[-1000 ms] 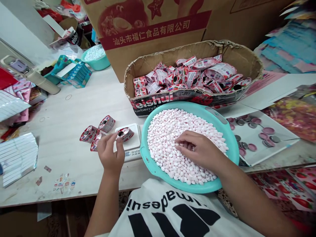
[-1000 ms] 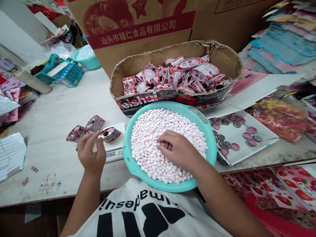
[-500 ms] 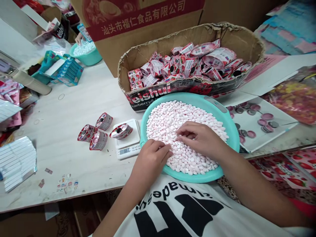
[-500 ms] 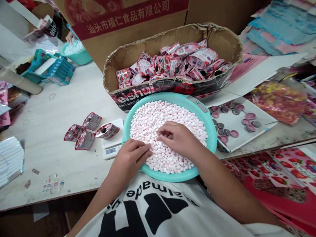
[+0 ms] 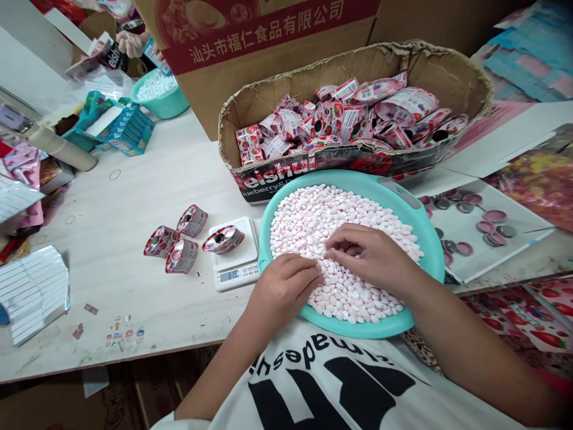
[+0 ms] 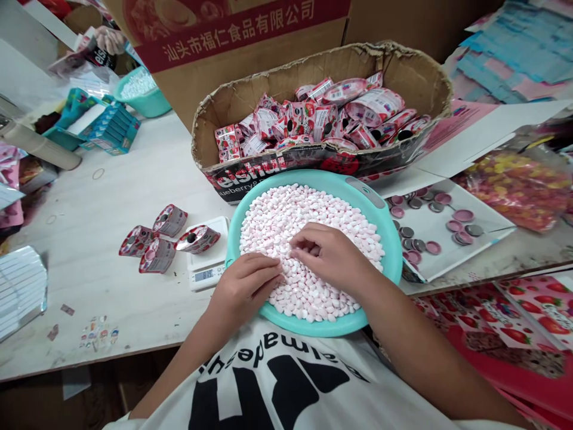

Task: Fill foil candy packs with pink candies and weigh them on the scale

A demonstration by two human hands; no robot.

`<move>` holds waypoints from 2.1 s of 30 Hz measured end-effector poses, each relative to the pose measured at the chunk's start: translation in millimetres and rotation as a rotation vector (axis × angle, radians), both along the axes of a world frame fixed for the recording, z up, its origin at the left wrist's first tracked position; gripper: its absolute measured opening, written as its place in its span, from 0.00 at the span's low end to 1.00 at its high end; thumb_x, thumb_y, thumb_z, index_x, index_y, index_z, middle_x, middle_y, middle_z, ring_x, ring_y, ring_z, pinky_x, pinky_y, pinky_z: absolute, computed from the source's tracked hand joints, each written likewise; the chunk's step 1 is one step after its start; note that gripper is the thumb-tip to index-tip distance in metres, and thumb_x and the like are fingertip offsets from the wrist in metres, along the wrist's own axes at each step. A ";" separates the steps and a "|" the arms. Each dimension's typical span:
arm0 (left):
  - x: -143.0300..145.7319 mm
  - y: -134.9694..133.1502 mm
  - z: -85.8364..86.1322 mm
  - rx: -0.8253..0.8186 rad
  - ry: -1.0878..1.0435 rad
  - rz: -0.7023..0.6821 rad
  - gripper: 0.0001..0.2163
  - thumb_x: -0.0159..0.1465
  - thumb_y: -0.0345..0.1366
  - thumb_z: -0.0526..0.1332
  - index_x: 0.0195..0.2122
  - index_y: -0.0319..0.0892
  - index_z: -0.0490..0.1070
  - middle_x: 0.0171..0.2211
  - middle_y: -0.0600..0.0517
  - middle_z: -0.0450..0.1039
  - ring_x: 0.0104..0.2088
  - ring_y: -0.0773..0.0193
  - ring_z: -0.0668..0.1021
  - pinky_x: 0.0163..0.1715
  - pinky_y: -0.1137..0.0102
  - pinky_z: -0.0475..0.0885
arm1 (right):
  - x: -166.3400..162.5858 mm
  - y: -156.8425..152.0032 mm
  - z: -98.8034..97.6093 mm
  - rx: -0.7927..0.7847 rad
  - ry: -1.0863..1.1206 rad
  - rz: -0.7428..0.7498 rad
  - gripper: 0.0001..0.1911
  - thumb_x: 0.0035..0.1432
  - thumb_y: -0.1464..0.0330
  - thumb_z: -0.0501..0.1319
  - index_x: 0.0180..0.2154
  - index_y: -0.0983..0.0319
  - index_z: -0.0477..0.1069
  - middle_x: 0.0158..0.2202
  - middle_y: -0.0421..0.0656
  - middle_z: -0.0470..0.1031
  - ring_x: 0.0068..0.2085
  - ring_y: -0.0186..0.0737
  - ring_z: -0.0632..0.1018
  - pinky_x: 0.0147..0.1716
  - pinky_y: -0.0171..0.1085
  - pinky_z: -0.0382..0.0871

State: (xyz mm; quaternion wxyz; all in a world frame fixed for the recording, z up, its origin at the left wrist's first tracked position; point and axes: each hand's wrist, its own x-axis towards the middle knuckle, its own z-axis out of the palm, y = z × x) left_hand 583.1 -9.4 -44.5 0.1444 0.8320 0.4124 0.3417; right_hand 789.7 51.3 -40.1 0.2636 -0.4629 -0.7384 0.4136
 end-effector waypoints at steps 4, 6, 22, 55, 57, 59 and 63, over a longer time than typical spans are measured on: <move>-36.8 12.2 10.6 0.136 0.098 0.346 0.12 0.62 0.35 0.64 0.48 0.46 0.74 0.49 0.45 0.77 0.48 0.56 0.77 0.51 0.54 0.72 | 0.7 0.0 -1.0 -0.004 -0.005 0.009 0.04 0.58 0.66 0.63 0.33 0.58 0.75 0.35 0.43 0.76 0.34 0.38 0.76 0.31 0.36 0.72; -70.7 21.4 13.2 0.110 0.174 0.586 0.17 0.62 0.38 0.65 0.53 0.45 0.72 0.53 0.42 0.74 0.52 0.52 0.75 0.53 0.52 0.70 | 0.8 -0.1 -0.8 -0.006 -0.009 0.006 0.03 0.58 0.66 0.63 0.33 0.58 0.76 0.35 0.43 0.76 0.35 0.38 0.76 0.32 0.36 0.72; -138.1 31.7 -3.3 -0.129 0.332 0.614 0.20 0.60 0.44 0.64 0.52 0.41 0.72 0.47 0.43 0.76 0.48 0.50 0.77 0.49 0.56 0.72 | -0.7 -1.1 2.9 0.041 -0.023 0.004 0.03 0.57 0.67 0.63 0.32 0.58 0.75 0.34 0.43 0.76 0.33 0.38 0.76 0.32 0.36 0.72; -123.3 5.3 28.0 0.274 -0.010 0.785 0.05 0.61 0.33 0.64 0.38 0.43 0.77 0.35 0.49 0.79 0.33 0.64 0.77 0.32 0.68 0.73 | 1.9 -0.2 -3.0 0.004 -0.002 0.014 0.03 0.57 0.66 0.64 0.34 0.57 0.75 0.36 0.42 0.76 0.35 0.38 0.76 0.33 0.37 0.72; -99.7 5.4 29.9 0.127 -0.005 0.567 0.06 0.61 0.33 0.65 0.39 0.44 0.77 0.34 0.50 0.78 0.32 0.65 0.76 0.30 0.69 0.72 | 1.5 -0.1 -2.5 -0.001 -0.005 0.016 0.02 0.57 0.67 0.64 0.34 0.57 0.75 0.36 0.42 0.75 0.35 0.37 0.76 0.33 0.36 0.72; -71.5 6.0 32.9 -0.078 0.061 0.335 0.07 0.61 0.35 0.65 0.41 0.45 0.77 0.34 0.50 0.77 0.33 0.64 0.77 0.32 0.68 0.73 | 1.0 -0.2 -1.7 -0.009 -0.007 0.014 0.02 0.57 0.67 0.64 0.34 0.58 0.75 0.36 0.42 0.75 0.35 0.37 0.76 0.33 0.36 0.72; -28.9 8.5 41.4 -0.374 0.284 0.107 0.06 0.62 0.39 0.64 0.39 0.46 0.78 0.33 0.51 0.75 0.35 0.61 0.76 0.33 0.65 0.71 | 0.5 -0.9 0.8 -0.021 -0.001 0.000 0.02 0.56 0.67 0.64 0.34 0.59 0.75 0.36 0.42 0.75 0.35 0.37 0.76 0.33 0.36 0.71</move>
